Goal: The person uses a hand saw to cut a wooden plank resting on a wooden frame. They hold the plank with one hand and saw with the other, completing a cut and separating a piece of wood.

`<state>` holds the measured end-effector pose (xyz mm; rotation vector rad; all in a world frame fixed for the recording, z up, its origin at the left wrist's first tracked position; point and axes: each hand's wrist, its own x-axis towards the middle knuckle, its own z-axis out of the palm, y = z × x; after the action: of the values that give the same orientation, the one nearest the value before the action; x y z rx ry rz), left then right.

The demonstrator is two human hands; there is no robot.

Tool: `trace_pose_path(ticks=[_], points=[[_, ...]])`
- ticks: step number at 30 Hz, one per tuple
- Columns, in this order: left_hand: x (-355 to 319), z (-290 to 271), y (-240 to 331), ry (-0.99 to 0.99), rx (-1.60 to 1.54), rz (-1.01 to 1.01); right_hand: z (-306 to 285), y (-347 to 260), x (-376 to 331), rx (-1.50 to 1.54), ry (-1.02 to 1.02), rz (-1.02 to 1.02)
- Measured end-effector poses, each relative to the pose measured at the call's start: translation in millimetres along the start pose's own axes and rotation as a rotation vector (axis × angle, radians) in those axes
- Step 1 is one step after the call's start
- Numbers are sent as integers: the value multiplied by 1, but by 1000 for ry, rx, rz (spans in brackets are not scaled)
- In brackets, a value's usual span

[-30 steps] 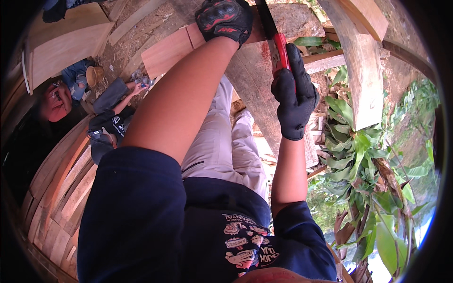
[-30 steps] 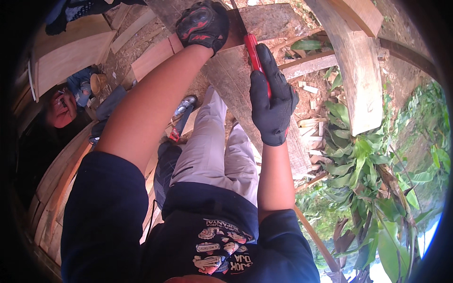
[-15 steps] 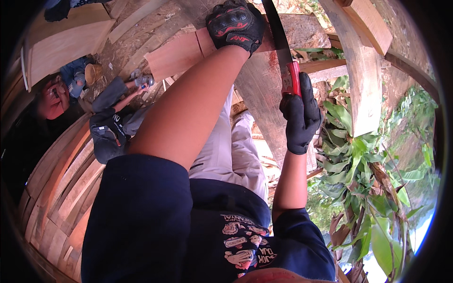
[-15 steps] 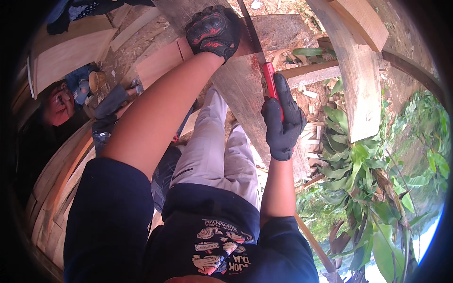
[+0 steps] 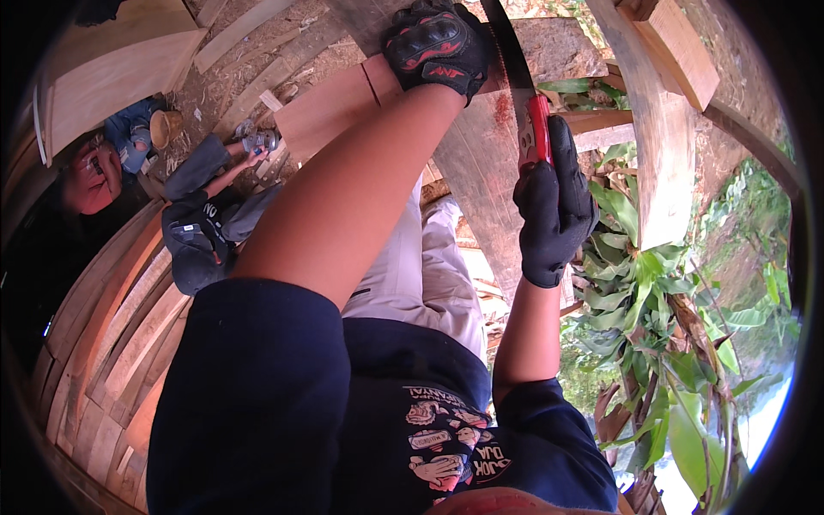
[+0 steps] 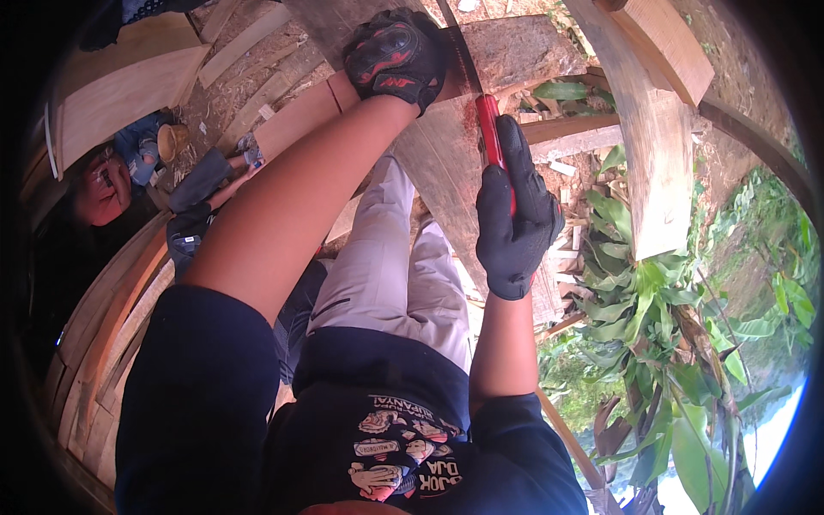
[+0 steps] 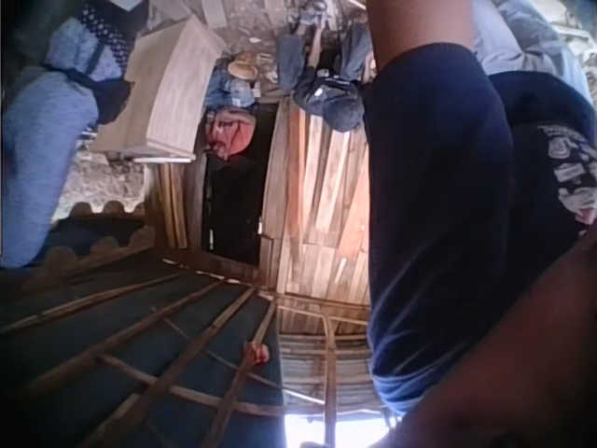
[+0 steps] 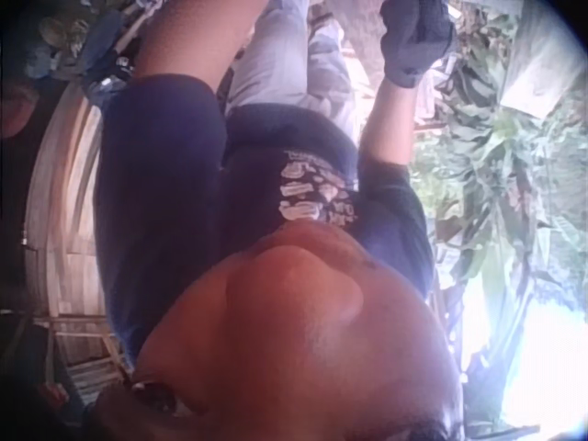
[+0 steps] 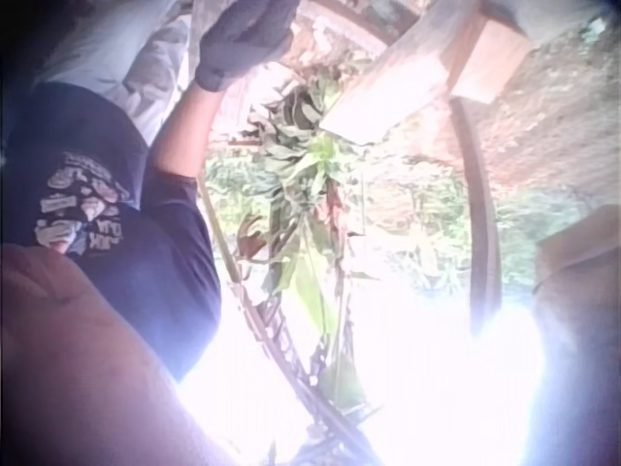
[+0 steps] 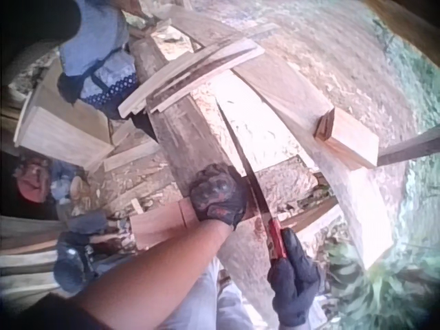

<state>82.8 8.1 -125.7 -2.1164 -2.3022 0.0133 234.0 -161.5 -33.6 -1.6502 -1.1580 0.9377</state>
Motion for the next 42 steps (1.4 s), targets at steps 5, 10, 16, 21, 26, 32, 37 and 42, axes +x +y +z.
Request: trace_pose_path(ticks=[5,10,16,21,26,32,37,42], points=[[14,-12,5,-210,-14,-170,-15,-8,2,106,-82,169],[9,15,-6,-84,62,141,-35,-22,-29,-35,-104,67],[10,26,-13,-31,49,87,-42,-42,-29,-62,-77,-50],[8,9,-6,-152,39,-28,6,-56,59,-145,-96,-76],[7,-10,6,-187,6,-19,22,-47,94,-119,-91,-46],[11,-18,10,-186,-123,-194,-18,-48,28,-180,-166,-42],[6,-15,7,-112,-154,-210,-83,-84,-44,-209,-224,59],[7,-24,5,-136,-143,-183,-83,-102,-44,-233,-258,-45]])
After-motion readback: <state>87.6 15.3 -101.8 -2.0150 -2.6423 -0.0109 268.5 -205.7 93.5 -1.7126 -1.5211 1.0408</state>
